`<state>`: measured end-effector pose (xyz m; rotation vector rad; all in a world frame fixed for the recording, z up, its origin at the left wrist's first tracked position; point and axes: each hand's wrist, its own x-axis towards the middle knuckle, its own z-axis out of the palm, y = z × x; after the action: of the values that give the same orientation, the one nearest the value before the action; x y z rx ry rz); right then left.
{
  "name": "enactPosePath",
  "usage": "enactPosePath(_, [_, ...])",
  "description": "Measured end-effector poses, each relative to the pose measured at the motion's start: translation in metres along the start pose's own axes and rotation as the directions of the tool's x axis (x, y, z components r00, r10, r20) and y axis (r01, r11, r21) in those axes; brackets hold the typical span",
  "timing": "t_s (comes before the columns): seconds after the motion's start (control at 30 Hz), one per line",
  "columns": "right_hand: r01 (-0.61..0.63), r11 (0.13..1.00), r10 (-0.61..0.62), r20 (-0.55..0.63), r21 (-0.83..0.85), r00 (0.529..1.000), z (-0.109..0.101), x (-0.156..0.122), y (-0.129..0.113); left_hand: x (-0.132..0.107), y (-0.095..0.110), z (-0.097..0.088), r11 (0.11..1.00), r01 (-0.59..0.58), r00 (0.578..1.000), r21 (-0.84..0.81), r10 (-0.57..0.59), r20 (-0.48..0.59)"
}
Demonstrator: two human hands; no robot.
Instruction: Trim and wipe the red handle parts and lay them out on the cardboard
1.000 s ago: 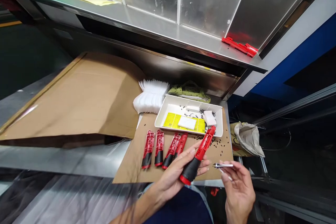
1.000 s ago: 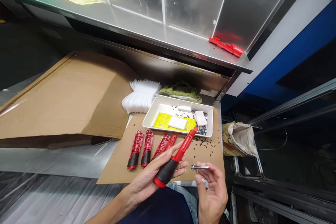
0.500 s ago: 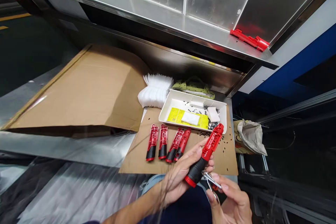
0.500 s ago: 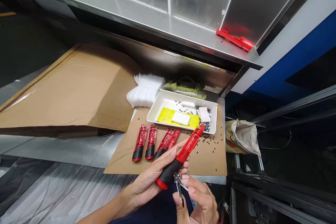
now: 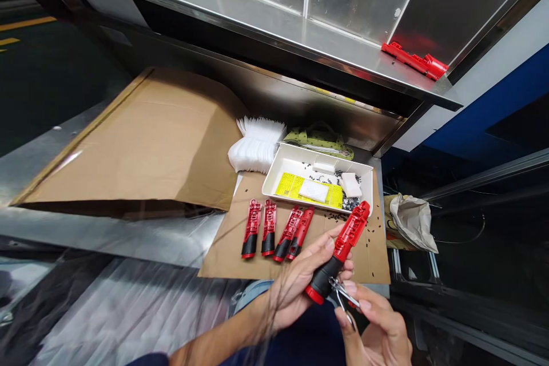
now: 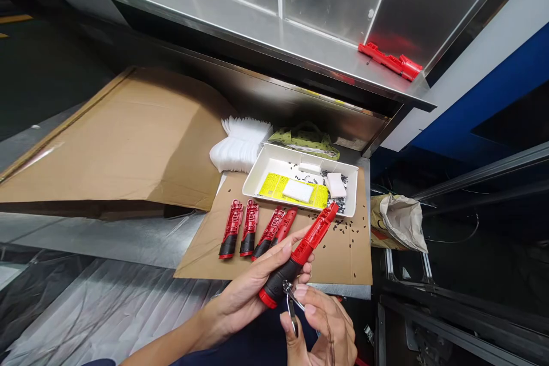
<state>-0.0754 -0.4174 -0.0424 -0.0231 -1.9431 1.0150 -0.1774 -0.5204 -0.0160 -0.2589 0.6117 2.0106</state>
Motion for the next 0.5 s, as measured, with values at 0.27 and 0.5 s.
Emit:
enactPosePath(0.27, [0.014,1.000,-0.014,0.022,0.010,1.000,-0.0010,-0.0027,0.0042,0.0028,0.0002,-0.0005,1.000,0.014,1.000,-0.001,-0.014,-0.001])
enactPosePath(0.5, [-0.034,0.999,0.036,-0.032,0.038,0.999,-0.0038,-0.0019,-0.0021,0.0020,0.0012,0.0015,0.999,0.045,0.999,-0.024,-0.045,-0.007])
